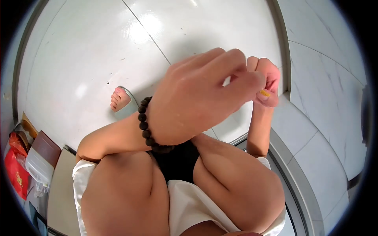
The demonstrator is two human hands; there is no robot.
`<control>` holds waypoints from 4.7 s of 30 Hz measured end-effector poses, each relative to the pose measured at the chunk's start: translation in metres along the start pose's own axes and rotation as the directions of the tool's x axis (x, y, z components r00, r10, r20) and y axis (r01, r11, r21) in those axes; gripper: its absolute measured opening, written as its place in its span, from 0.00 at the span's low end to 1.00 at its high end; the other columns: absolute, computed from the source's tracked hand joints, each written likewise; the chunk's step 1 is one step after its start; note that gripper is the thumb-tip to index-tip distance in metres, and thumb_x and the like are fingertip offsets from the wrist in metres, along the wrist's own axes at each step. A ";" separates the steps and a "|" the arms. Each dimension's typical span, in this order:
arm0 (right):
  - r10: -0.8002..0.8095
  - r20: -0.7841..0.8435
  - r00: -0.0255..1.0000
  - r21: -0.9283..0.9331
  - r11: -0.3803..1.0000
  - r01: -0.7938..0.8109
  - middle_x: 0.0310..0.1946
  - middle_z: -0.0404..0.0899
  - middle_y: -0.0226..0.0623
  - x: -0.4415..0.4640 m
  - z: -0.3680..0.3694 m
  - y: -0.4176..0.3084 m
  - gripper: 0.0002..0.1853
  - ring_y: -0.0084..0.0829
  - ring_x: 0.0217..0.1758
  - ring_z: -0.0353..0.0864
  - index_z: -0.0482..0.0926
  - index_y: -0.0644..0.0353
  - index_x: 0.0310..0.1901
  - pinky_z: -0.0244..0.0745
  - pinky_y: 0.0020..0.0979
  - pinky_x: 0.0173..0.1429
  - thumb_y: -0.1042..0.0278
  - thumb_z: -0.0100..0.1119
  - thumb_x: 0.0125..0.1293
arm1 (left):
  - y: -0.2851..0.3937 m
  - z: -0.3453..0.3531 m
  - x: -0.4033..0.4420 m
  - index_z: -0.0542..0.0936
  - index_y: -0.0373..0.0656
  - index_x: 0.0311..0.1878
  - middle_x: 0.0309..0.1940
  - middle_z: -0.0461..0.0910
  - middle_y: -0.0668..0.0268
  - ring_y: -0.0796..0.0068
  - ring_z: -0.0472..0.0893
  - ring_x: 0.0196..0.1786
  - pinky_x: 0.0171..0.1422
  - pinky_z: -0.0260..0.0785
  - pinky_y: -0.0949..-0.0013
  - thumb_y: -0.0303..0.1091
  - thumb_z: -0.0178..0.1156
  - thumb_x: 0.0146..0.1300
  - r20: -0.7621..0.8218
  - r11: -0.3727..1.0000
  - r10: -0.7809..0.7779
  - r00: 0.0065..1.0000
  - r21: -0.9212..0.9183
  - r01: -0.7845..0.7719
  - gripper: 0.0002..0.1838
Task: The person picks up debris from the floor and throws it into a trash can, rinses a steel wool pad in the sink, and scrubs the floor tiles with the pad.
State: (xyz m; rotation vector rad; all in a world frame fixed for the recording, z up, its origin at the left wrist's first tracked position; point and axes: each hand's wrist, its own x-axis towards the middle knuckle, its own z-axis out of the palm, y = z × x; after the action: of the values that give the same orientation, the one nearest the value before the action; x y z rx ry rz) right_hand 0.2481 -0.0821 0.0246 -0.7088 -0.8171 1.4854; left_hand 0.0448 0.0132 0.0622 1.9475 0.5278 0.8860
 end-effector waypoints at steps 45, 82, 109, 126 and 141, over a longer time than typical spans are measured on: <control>0.387 -0.394 0.834 -0.448 0.711 -0.542 0.32 0.73 0.24 0.062 -0.024 0.058 0.06 0.13 0.29 0.64 0.78 0.56 0.42 0.55 0.18 0.32 0.66 0.53 0.76 | 0.169 -0.383 -0.370 0.86 0.40 0.37 0.38 0.87 0.55 0.58 0.87 0.42 0.47 0.78 0.57 0.29 0.69 0.51 -0.878 -0.736 -0.416 -0.236 0.173 0.655 0.09; -0.373 -0.850 0.372 -0.250 -0.334 -0.909 0.54 0.75 0.66 -0.258 -0.262 0.095 0.37 0.62 0.55 0.78 0.66 0.66 0.64 0.74 0.52 0.61 0.46 0.65 0.63 | -0.098 -0.337 -0.294 0.84 0.48 0.46 0.42 0.87 0.60 0.68 0.87 0.46 0.53 0.78 0.65 0.52 0.54 0.70 -0.741 -0.664 -0.672 0.009 0.607 0.437 0.19; 0.058 -0.611 0.789 -0.075 0.989 -0.130 0.55 0.74 0.57 0.062 -0.088 -0.173 0.27 0.50 0.43 0.80 0.66 0.62 0.63 0.77 0.44 0.36 0.65 0.50 0.62 | -0.258 -0.105 0.108 0.83 0.43 0.43 0.44 0.82 0.57 0.53 0.81 0.50 0.53 0.76 0.53 0.38 0.58 0.67 0.530 0.549 -0.538 0.655 0.810 -0.205 0.11; 0.250 -0.687 0.683 0.279 0.958 -0.069 0.54 0.77 0.47 0.140 0.170 -0.564 0.18 0.38 0.47 0.78 0.72 0.59 0.61 0.77 0.33 0.41 0.64 0.53 0.74 | 0.177 -0.206 0.086 0.82 0.45 0.41 0.38 0.87 0.53 0.48 0.86 0.44 0.46 0.79 0.48 0.42 0.52 0.71 0.288 0.571 -0.775 0.562 0.699 0.429 0.13; -0.373 -0.749 0.547 -0.603 0.725 -0.332 0.40 0.82 0.43 0.329 -0.053 -0.775 0.14 0.34 0.30 0.86 0.75 0.62 0.54 0.83 0.32 0.29 0.66 0.60 0.72 | 0.307 -0.263 0.093 0.81 0.42 0.46 0.40 0.85 0.45 0.39 0.83 0.46 0.51 0.77 0.43 0.43 0.55 0.66 -0.117 0.073 -0.981 0.157 0.525 0.848 0.16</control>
State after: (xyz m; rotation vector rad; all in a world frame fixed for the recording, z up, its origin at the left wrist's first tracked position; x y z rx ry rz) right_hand 0.7029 0.2604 0.6467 -1.8265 -0.5577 0.5404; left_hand -0.0900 0.0681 0.4510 1.5032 1.7324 -0.4776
